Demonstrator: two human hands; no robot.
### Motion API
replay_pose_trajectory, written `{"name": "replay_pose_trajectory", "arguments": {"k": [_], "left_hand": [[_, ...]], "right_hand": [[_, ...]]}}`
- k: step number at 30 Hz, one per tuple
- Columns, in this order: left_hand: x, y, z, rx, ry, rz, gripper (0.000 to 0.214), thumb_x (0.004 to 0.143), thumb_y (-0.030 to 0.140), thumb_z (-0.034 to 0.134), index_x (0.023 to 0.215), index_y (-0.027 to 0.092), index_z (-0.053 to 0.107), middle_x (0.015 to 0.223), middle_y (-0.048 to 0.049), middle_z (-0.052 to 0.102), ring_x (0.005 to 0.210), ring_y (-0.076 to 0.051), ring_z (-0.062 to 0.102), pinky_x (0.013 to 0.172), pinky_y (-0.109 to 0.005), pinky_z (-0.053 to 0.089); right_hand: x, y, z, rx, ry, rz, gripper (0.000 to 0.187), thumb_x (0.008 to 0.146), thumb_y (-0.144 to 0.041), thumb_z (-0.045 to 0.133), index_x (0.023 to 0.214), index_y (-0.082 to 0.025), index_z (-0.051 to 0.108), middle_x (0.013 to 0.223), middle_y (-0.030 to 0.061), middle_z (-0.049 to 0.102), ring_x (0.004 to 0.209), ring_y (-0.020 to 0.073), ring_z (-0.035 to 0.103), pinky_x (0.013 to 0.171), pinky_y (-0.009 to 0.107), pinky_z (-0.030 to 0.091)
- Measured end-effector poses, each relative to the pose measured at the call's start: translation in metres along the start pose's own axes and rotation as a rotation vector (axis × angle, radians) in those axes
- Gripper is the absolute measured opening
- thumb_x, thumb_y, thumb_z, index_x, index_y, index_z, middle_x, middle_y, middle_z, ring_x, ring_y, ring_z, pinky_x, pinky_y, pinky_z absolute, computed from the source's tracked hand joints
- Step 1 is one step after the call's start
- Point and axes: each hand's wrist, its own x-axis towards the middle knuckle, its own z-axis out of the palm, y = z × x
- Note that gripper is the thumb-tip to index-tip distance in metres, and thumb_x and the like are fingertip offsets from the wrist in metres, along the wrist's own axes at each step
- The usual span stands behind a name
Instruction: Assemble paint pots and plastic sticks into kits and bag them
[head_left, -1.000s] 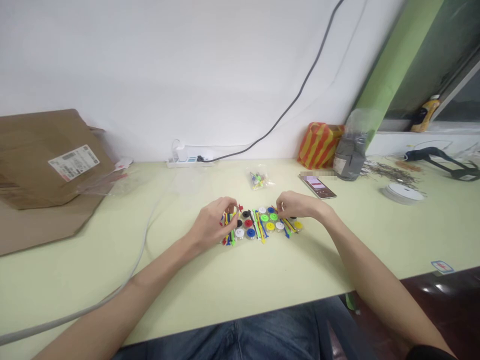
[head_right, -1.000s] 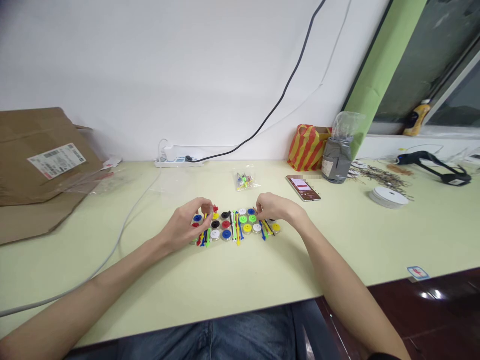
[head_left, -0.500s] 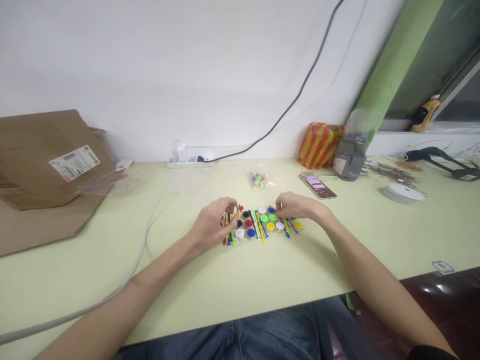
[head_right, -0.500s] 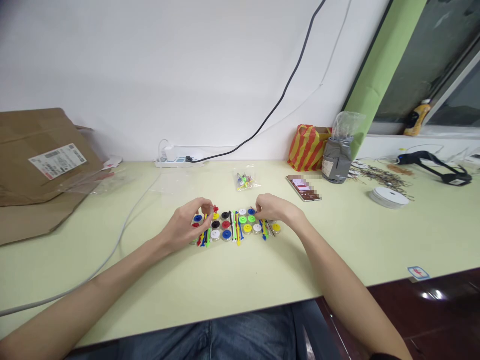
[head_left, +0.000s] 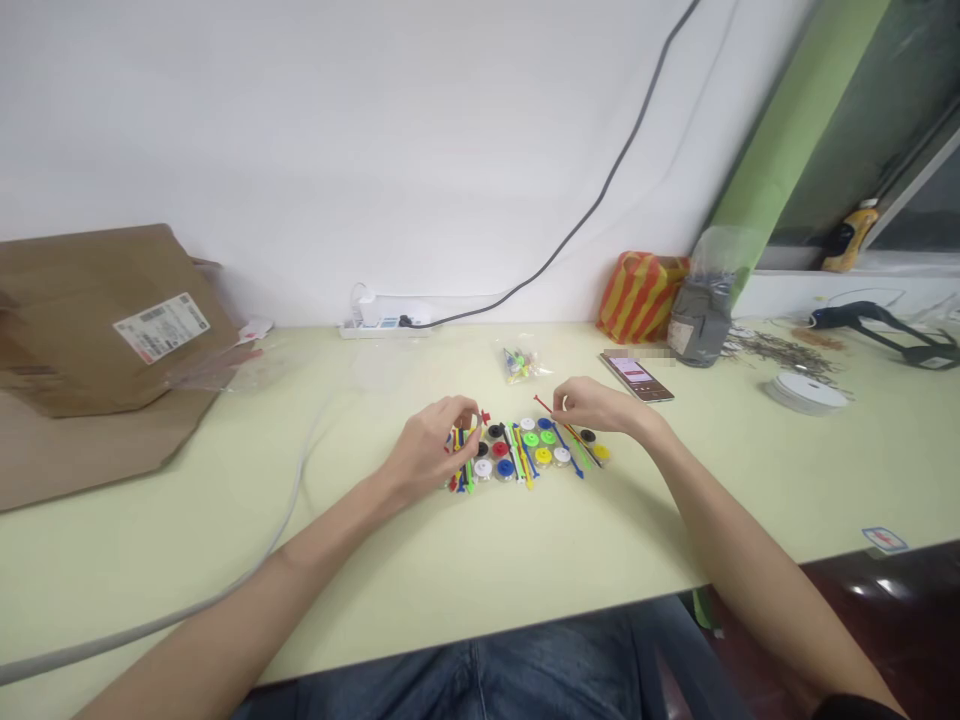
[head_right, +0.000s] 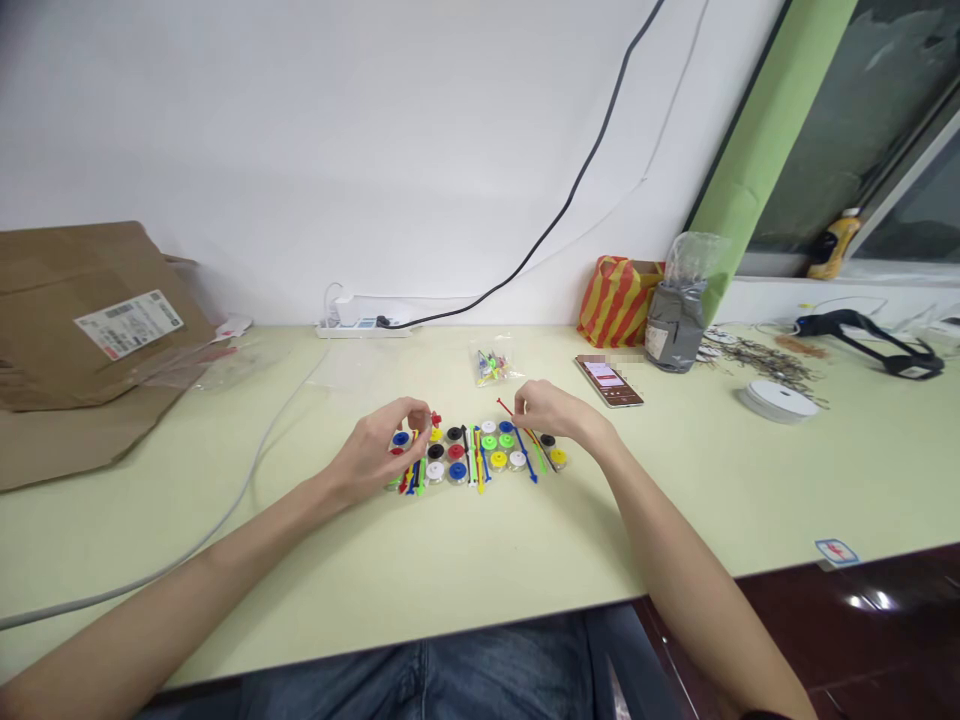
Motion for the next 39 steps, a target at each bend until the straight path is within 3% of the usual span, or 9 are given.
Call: {"name": "replay_pose_trajectory", "arguments": {"k": [6,12,17,23,30,39], "left_hand": [[0.0,0.0,0.0,0.002,0.009,0.007,0.014,0.094,0.027,0.052,0.106,0.02,0.053,0.088,-0.0019,0.063,0.08,-0.015,0.06,0.075,-0.03,0.049],[0.0,0.0,0.0,0.002,0.006,0.011,0.015,0.093,0.027,0.052,0.107,0.02,0.054,0.088,-0.0022,0.063,0.078,-0.015,0.06,0.074,-0.03,0.049],[0.0,0.0,0.0,0.001,0.005,0.01,0.015,0.093,0.027,0.052,0.107,0.02,0.054,0.088,-0.0024,0.063,0.078,-0.015,0.059,0.074,-0.03,0.049],[0.0,0.0,-0.001,-0.003,0.011,0.012,0.013,0.093,0.027,0.052,0.104,0.02,0.054,0.087,-0.0021,0.063,0.078,-0.015,0.059,0.074,-0.03,0.049],[0.0,0.001,-0.002,-0.016,-0.004,-0.006,0.011,0.092,0.025,0.053,0.102,0.021,0.054,0.088,-0.0021,0.063,0.079,-0.015,0.061,0.073,-0.029,0.048],[0.0,-0.002,0.001,-0.009,-0.007,-0.004,0.015,0.092,0.026,0.053,0.106,0.021,0.054,0.088,-0.0016,0.064,0.079,-0.015,0.06,0.074,-0.029,0.048]], "right_hand": [[0.002,-0.001,-0.001,0.096,-0.002,-0.05,0.015,0.078,-0.025,0.059,0.079,-0.014,0.07,0.082,0.0082,0.073,0.071,0.0175,0.062,0.062,0.026,0.043],[0.0,-0.002,-0.003,0.268,0.071,-0.061,0.013,0.073,-0.025,0.056,0.07,-0.014,0.064,0.066,0.001,0.062,0.061,0.0128,0.05,0.054,0.024,0.036],[-0.001,-0.003,-0.004,0.333,-0.027,-0.059,0.012,0.071,-0.024,0.054,0.066,-0.015,0.06,0.061,0.0008,0.06,0.058,0.0125,0.051,0.053,0.024,0.036],[-0.006,-0.008,-0.007,0.282,-0.16,0.007,0.013,0.073,-0.023,0.057,0.063,-0.015,0.059,0.064,0.0043,0.068,0.061,0.0136,0.058,0.058,0.023,0.042],[-0.012,-0.01,-0.012,0.31,-0.208,0.06,0.011,0.076,-0.023,0.055,0.067,-0.016,0.055,0.066,0.0058,0.07,0.051,0.0094,0.046,0.045,0.022,0.028],[-0.012,-0.008,-0.014,0.405,-0.272,0.049,0.007,0.078,-0.023,0.054,0.077,-0.018,0.051,0.064,0.004,0.068,0.046,0.0073,0.04,0.043,0.021,0.022]]}}
